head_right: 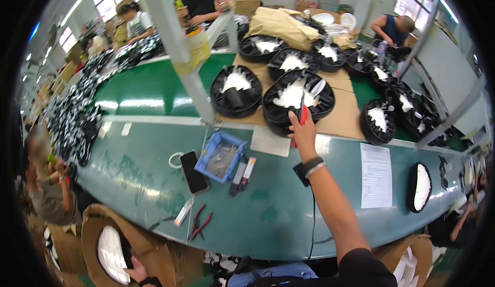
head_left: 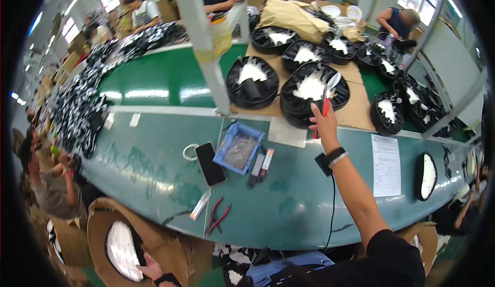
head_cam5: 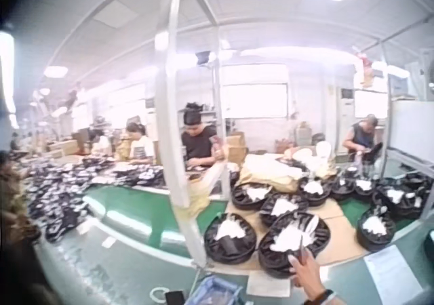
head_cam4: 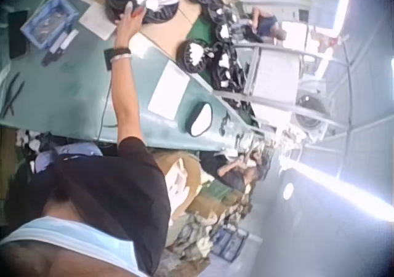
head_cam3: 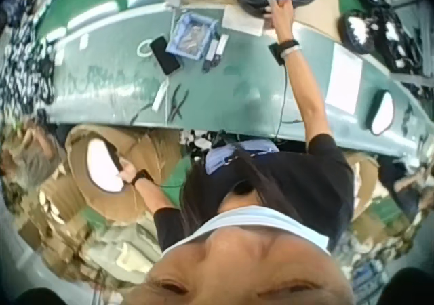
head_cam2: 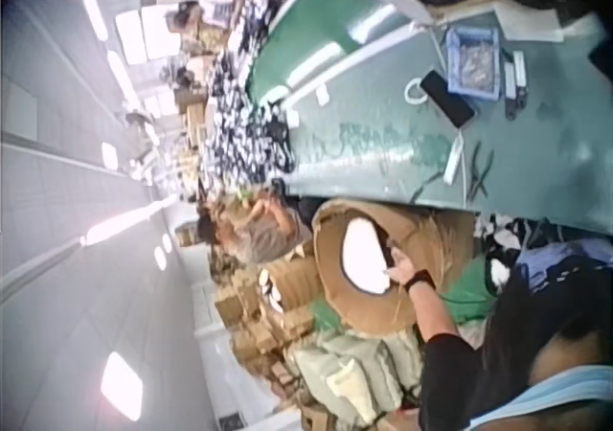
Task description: The person is trimming and assembling seat cushions on a factory production line.
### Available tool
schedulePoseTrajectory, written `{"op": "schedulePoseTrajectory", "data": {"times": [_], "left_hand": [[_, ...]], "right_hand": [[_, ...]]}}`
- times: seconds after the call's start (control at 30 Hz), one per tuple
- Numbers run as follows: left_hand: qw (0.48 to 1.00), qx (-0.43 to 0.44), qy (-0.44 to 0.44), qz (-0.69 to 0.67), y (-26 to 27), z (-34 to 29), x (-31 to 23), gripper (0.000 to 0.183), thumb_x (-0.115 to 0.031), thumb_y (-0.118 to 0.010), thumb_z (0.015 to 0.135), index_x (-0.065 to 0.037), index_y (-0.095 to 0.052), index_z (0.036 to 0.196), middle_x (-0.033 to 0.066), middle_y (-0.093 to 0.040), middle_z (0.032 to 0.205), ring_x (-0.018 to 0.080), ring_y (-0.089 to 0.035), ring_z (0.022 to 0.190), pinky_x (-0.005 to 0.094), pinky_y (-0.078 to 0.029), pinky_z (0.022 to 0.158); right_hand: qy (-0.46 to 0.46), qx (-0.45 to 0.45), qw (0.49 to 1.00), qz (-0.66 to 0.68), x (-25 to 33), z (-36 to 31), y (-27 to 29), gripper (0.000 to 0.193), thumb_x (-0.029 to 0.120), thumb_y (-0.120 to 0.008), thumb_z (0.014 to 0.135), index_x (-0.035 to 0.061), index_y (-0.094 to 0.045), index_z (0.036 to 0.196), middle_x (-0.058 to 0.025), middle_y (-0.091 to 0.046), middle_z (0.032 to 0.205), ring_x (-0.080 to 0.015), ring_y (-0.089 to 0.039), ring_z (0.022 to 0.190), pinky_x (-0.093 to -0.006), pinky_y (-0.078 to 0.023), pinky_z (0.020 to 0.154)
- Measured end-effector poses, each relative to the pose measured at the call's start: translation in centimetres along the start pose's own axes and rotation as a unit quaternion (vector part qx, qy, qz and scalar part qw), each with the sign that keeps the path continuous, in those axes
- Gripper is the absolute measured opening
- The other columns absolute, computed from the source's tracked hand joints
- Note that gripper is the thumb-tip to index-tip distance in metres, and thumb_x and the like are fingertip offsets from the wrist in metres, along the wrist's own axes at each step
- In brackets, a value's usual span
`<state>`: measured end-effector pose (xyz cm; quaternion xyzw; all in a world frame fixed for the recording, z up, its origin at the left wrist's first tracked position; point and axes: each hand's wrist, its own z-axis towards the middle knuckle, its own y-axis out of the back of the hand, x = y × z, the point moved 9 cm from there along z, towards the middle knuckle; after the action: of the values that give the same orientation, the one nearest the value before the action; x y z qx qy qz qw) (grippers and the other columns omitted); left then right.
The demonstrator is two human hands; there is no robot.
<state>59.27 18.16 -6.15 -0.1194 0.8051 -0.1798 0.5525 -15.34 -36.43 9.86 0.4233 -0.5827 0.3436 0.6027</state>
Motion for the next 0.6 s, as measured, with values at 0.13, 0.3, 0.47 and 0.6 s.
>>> {"op": "schedulePoseTrajectory", "data": {"times": [0.13,0.3,0.47,0.6], "left_hand": [[0.987,0.063,0.108,0.1,-11.4,-6.5,7.5,0.045,-0.052,-0.054,0.092,-0.009,-0.053,0.105,0.0004,-0.058,0.086,0.0104,-0.057,0.074,0.0208,-0.048,0.066],[0.94,0.264,0.174,0.129,-23.8,-16.7,13.1,0.023,-0.036,-0.057,0.094,-0.013,-0.054,0.089,-0.0046,-0.05,0.073,0.0082,-0.047,0.066,0.0226,-0.038,0.06],[0.828,0.457,0.213,0.244,-32.0,-31.8,17.4,0.028,-0.033,-0.053,0.096,-0.006,-0.054,0.103,0.0039,-0.058,0.086,0.0145,-0.057,0.08,0.0281,-0.047,0.074],[0.727,0.551,0.355,0.205,-32.9,-44.1,21.7,0.052,-0.036,-0.049,0.098,-0.004,-0.037,0.138,0.0168,-0.051,0.128,0.0241,-0.05,0.118,0.0387,-0.041,0.098]], "right_hand": [[-0.082,-0.019,0.996,-0.005,-2.5,5.9,3.2,0.046,0.032,-0.067,0.085,0.01,-0.052,0.123,-0.0063,-0.06,0.091,-0.0168,-0.06,0.061,-0.0299,-0.053,0.046],[-0.07,-0.053,0.996,-0.013,-5.0,7.0,3.8,0.024,0.015,-0.065,0.082,0.0033,-0.058,0.102,-0.0057,-0.061,0.077,-0.0155,-0.062,0.06,-0.0285,-0.054,0.051],[-0.022,0.087,0.996,-0.026,-4.9,-4.1,9.2,0.013,0.016,-0.064,0.085,0.0074,-0.055,0.088,-0.0009,-0.058,0.067,-0.0098,-0.057,0.057,-0.025,-0.045,0.048],[-0.085,0.257,0.945,-0.185,-8.0,-16.6,15.7,0.015,0.016,-0.064,0.085,0.0047,-0.055,0.09,-0.0046,-0.059,0.067,-0.0158,-0.059,0.062,-0.0298,-0.047,0.058]]}}
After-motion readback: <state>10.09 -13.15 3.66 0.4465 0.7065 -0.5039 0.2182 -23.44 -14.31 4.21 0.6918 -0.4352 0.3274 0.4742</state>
